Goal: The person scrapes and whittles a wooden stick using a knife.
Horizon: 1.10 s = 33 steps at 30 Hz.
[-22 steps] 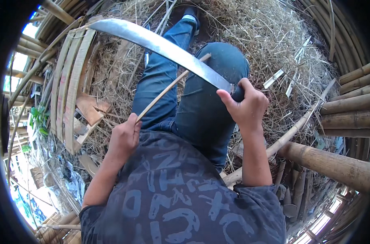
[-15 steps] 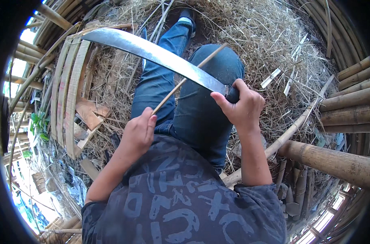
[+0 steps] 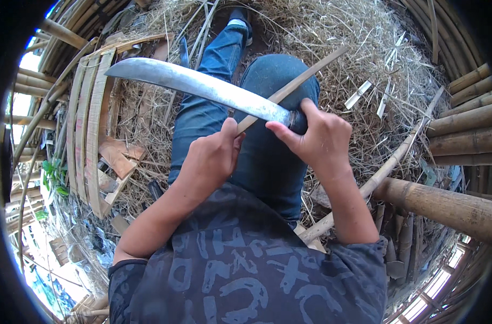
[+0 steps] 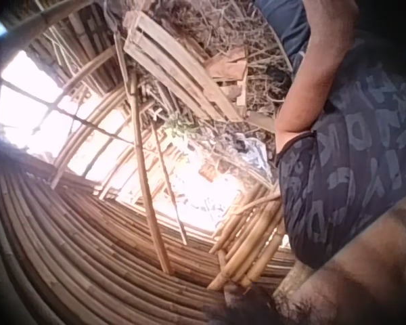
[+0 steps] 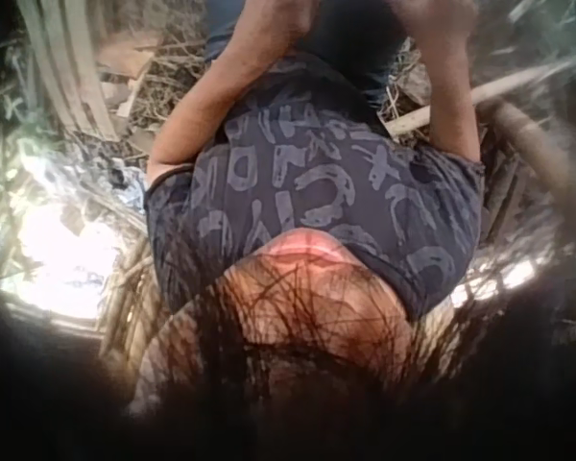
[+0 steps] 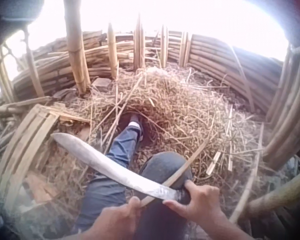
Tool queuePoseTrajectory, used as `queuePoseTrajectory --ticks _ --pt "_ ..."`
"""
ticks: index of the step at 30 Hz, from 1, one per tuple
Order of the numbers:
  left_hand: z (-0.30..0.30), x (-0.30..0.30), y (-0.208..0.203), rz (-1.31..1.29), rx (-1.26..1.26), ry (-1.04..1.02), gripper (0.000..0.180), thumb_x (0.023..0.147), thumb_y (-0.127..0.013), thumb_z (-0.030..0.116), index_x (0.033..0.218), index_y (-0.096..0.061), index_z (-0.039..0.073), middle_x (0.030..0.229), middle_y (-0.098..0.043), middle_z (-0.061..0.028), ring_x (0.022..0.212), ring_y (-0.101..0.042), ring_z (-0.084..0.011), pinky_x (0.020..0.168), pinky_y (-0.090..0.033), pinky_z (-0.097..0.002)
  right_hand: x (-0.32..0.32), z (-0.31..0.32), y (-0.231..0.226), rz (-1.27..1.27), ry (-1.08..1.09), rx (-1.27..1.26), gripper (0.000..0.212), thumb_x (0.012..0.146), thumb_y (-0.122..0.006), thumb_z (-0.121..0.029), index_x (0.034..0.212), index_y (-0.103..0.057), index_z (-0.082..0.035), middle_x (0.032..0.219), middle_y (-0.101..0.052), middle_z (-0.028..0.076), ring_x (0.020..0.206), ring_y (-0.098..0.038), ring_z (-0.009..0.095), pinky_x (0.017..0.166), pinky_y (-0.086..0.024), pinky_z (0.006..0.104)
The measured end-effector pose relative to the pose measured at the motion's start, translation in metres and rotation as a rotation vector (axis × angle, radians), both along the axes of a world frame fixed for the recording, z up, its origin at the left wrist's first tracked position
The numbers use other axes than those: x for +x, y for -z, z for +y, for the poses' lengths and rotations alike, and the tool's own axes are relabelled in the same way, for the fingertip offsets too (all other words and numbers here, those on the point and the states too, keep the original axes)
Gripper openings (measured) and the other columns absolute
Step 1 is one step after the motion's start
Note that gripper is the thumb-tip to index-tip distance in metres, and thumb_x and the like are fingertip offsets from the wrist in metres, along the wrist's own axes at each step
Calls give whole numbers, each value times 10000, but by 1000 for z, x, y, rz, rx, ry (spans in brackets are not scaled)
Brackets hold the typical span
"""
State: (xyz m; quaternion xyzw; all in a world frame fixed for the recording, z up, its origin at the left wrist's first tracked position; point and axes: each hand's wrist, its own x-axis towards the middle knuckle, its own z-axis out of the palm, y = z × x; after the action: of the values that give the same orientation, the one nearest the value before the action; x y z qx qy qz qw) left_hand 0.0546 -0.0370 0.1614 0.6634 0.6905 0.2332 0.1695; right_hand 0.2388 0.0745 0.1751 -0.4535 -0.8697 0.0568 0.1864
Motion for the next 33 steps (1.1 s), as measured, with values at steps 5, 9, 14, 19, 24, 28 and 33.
queuePoseTrajectory --ticks 5,9,14,19,24,28,33 --pt "-10 2 1 -120 -37 -59 148 958 -510 133 931 -414 23 602 -574 -216 597 -593 -435 497 -436 -526 -1 6 7 31 3 56 718 707 -608 -769 791 -633 -57 563 -604 143 553 -646 333 509 -496 402" --pt "-25 -4 1 -120 -50 -79 126 944 -526 99 918 -427 25 610 -572 -220 608 -591 -442 503 -435 -528 -2 8 9 4 23 72 717 695 -614 -776 775 -621 -63 559 -602 125 556 -649 324 508 -494 397" --pt "-36 -10 5 -49 -17 -69 141 939 -537 110 903 -424 32 601 -574 -192 569 -600 -399 476 -457 -484 -3 4 11 9 8 65 736 676 -614 -795 749 -599 -63 554 -593 121 543 -642 318 505 -493 391" --pt "-48 -12 4 25 2 -63 159 934 -550 123 889 -425 36 587 -581 -157 527 -612 -350 453 -477 -444 -4 0 12 10 -11 75 754 654 -612 -817 732 -578 -68 556 -588 124 538 -638 311 505 -491 382" --pt "-56 -15 -2 -33 -57 -92 102 936 -533 79 942 -447 24 615 -556 -230 593 -580 -446 493 -430 -515 -3 -1 16 29 -47 109 744 656 -625 -804 760 -600 -68 564 -590 124 557 -643 316 524 -494 401" --pt "-101 -48 23 58 -79 -150 116 935 -537 105 909 -452 30 582 -569 -183 532 -600 -383 461 -467 -466 -4 15 18 172 189 -41 652 739 -649 -700 838 -661 -56 629 -628 150 641 -653 365 603 -495 441" --pt "-133 -57 25 116 -173 -282 127 953 -526 132 927 -471 20 591 -569 -201 552 -604 -394 472 -463 -481 10 6 16 211 193 -3 626 771 -648 -655 836 -659 -32 657 -636 182 683 -654 394 629 -496 454"
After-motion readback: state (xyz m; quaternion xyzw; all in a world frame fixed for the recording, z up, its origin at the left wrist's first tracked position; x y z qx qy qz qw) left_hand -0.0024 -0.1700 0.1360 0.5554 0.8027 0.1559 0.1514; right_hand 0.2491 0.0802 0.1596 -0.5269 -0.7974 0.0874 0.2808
